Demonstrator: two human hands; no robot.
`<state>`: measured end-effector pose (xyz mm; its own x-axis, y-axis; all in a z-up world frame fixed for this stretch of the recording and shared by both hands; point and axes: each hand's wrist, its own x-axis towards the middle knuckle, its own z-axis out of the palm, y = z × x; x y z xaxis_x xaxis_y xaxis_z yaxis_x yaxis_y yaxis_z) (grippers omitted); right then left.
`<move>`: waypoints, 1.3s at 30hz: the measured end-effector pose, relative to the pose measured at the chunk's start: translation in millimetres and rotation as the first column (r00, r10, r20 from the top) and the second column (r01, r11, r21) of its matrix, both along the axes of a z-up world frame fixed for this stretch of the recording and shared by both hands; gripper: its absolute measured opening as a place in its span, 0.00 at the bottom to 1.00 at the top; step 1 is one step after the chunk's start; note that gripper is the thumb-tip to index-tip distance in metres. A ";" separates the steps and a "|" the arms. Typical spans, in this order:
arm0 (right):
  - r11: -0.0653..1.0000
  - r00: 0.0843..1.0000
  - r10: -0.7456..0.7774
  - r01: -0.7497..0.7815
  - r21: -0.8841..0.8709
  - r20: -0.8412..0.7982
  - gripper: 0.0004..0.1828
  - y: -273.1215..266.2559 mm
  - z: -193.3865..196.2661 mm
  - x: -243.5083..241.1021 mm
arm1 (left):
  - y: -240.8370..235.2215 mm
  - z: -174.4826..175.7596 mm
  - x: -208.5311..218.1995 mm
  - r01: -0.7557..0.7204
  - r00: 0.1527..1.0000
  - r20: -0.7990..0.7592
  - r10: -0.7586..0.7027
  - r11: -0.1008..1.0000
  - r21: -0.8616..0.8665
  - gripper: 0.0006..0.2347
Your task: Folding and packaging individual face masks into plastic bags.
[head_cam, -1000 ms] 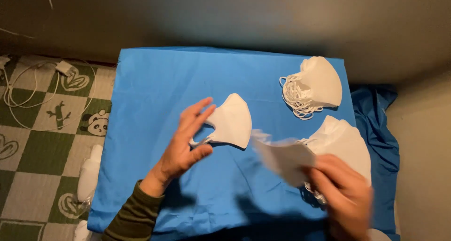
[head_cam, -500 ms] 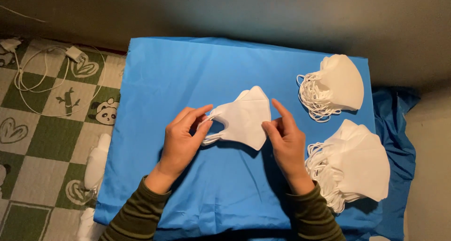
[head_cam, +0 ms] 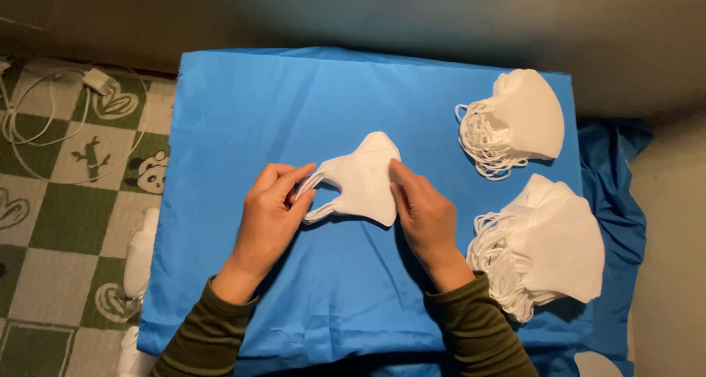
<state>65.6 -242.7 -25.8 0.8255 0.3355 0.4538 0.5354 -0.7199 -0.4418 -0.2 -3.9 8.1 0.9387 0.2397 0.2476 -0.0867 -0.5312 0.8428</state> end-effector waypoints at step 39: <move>0.787 0.820 -0.572 0.550 -0.279 0.004 0.35 -179.3 59.1 -77.6 | -5.8 15.7 5.3 -0.029 0.984 -0.173 0.043 0.996 0.082 0.18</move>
<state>-12.0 -422.0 33.3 0.9328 -0.1031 0.3453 -0.0260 -0.9750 -0.2208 5.0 -9.7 23.8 0.9602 0.2606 0.1007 0.0783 -0.5969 0.7985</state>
